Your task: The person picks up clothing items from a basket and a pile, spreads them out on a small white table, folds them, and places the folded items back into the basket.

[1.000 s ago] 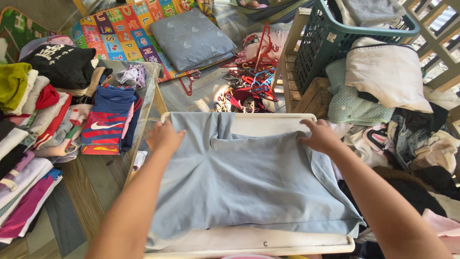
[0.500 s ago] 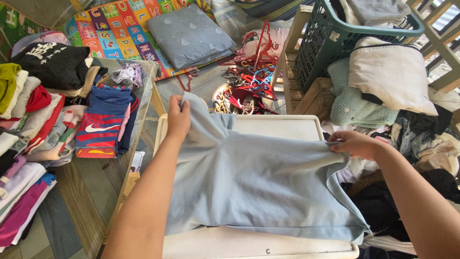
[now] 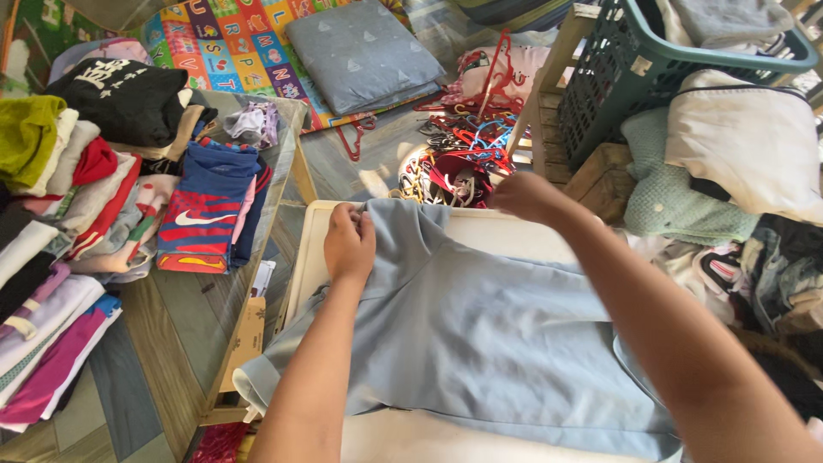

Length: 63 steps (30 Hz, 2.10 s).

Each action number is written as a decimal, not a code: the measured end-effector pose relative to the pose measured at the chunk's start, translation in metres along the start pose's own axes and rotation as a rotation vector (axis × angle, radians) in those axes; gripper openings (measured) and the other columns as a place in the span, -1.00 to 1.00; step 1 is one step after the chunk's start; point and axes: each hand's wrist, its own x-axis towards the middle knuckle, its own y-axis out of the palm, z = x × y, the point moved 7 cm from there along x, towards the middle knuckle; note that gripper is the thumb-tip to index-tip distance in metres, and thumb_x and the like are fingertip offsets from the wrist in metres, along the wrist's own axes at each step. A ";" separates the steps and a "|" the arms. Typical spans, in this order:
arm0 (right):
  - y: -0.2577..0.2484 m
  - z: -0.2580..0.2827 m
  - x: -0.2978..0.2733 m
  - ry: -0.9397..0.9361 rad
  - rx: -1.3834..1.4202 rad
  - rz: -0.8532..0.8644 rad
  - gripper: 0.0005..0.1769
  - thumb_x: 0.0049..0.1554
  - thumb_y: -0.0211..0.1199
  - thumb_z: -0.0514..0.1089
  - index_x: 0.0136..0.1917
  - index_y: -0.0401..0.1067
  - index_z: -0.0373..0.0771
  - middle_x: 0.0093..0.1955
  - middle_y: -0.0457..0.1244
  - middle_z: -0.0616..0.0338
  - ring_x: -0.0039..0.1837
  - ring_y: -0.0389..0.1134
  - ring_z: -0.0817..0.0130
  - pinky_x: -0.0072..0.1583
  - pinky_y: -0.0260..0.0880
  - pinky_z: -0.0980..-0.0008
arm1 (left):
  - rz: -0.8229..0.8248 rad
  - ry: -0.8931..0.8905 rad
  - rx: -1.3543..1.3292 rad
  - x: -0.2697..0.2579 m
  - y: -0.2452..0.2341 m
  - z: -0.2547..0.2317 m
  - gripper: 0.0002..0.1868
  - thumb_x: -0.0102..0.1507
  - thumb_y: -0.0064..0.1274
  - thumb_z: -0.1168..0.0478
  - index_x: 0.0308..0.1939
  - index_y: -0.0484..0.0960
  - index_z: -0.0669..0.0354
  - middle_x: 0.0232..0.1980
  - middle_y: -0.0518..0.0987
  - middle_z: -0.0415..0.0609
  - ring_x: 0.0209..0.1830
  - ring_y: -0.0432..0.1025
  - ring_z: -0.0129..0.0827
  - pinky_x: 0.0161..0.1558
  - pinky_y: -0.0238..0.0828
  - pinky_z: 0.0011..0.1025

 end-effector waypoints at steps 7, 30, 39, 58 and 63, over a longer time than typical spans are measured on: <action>0.030 0.035 0.122 0.809 0.603 0.391 -0.60 0.09 0.43 0.17 -0.11 0.64 -0.23 -0.22 0.43 0.11 -0.20 0.41 0.28 -0.12 0.37 0.30 | 0.168 -0.003 0.273 0.004 0.008 -0.005 -0.74 0.22 0.14 0.13 -0.06 0.50 0.07 -0.21 0.67 0.04 -0.21 0.55 -0.02 -0.12 0.45 -0.08; 0.112 -0.016 0.084 1.311 1.050 0.367 -0.25 0.19 0.21 0.33 0.37 0.34 -0.30 0.39 0.18 -0.09 0.37 0.19 0.01 0.32 0.16 0.08 | -0.024 0.092 0.411 -0.004 0.007 -0.006 -0.54 0.16 0.17 0.04 0.06 0.42 0.11 0.08 0.50 0.01 0.11 0.40 -0.04 0.07 0.27 -0.03; 0.116 -0.029 0.095 1.373 1.378 0.068 -0.66 0.00 0.38 -0.30 0.08 0.49 -0.23 -0.01 0.34 0.13 -0.04 0.36 0.31 -0.04 0.41 0.25 | -0.030 0.089 0.500 -0.003 0.009 -0.005 -0.50 0.12 0.17 0.08 0.08 0.41 0.14 0.06 0.53 0.07 0.08 0.40 0.00 0.05 0.25 0.00; 0.126 -0.019 0.087 1.776 2.206 -0.538 -0.51 0.09 0.38 -0.26 0.18 0.20 -0.36 -0.04 0.29 -0.08 -0.08 0.42 0.08 0.05 0.56 0.04 | 0.090 0.100 0.495 -0.007 0.018 0.002 -0.67 0.23 0.03 0.22 0.06 0.42 0.15 -0.03 0.60 0.04 0.01 0.41 -0.02 0.04 0.25 0.01; 0.145 -0.025 0.097 1.752 2.227 -0.466 -0.58 0.07 0.36 -0.23 0.13 0.27 -0.34 -0.13 0.31 -0.04 -0.16 0.41 0.14 -0.01 0.57 0.11 | 0.051 0.065 0.488 -0.007 0.017 0.006 -0.63 0.19 0.04 0.23 0.07 0.41 0.15 -0.02 0.60 0.01 0.04 0.40 -0.02 0.05 0.24 0.02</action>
